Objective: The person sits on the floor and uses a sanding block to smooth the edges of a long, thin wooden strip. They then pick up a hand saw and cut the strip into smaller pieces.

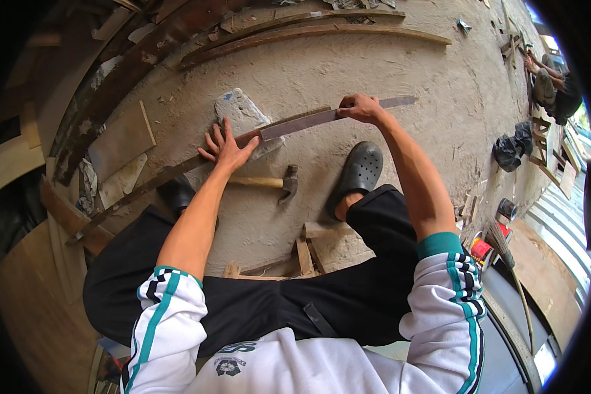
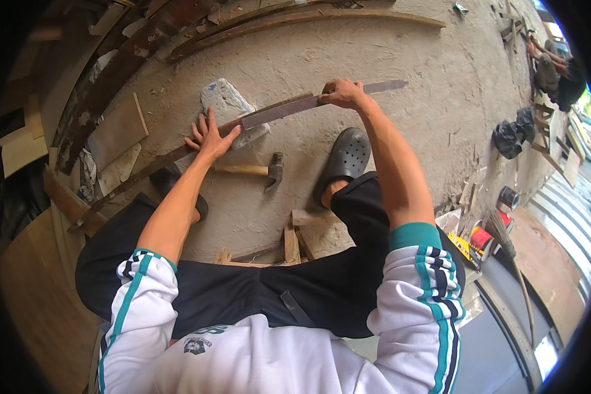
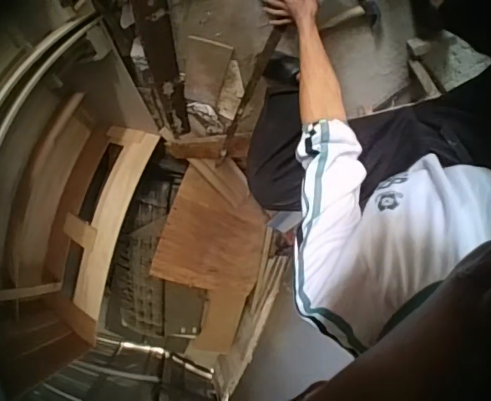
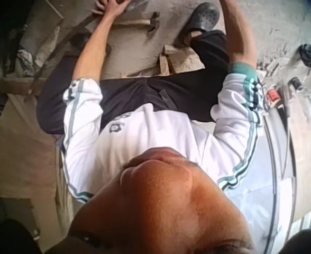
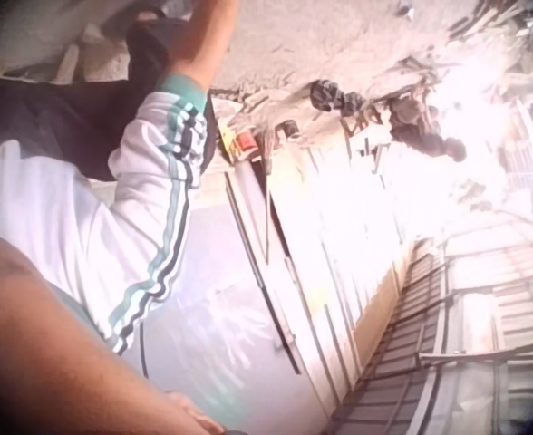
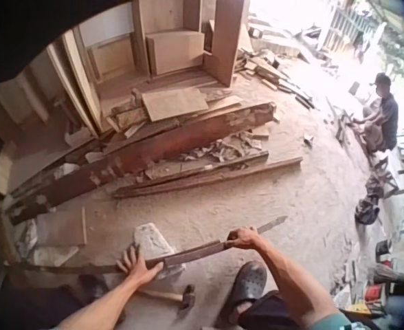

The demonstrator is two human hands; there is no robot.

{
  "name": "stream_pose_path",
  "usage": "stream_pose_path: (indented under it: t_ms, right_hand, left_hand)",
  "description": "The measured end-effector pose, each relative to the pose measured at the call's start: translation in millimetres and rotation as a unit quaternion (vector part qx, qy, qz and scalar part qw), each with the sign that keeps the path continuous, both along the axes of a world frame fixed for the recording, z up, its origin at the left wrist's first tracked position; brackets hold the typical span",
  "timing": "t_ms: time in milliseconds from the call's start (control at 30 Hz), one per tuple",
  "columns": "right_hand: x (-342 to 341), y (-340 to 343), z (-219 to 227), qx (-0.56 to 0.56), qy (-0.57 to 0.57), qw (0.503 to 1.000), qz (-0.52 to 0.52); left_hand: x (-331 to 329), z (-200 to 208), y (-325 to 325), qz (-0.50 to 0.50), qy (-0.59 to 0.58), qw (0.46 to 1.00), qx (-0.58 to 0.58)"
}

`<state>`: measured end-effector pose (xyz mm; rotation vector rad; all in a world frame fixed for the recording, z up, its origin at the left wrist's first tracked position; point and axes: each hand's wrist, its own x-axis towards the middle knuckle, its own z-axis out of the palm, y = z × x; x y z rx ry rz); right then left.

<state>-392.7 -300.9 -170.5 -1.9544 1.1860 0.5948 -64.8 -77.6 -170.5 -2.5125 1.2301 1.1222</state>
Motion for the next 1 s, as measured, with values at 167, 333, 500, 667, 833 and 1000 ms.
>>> stream_pose_path:
  t_ms: [167,333,500,667,833,1000]
  right_hand:
    - [-12.2,-0.8,-13.0,0.037,-0.041,0.997,-0.046]
    - [4.8,0.9,8.1,-0.009,-0.052,0.999,-0.001]
    - [-3.8,1.3,2.0,-0.027,-0.058,0.998,0.011]
    - [0.6,2.4,2.1,-0.023,-0.056,0.998,0.015]
    - [-1.2,1.2,-3.2,-0.025,-0.076,0.997,0.018]
    - [-24.0,-8.6,-18.0,0.029,-0.165,0.985,-0.049]
  left_hand:
    - [-2.7,7.2,-10.0,0.031,0.024,0.999,0.035]
    - [11.4,2.8,-7.2,0.079,0.07,0.994,0.013]
    - [0.5,13.2,-12.4,0.045,0.058,0.997,0.039]
    - [2.0,7.5,-11.9,0.052,0.047,0.997,0.037]
    - [2.7,7.1,-12.9,0.054,0.041,0.997,0.046]
    - [-1.1,6.7,-14.1,0.059,0.042,0.996,0.047]
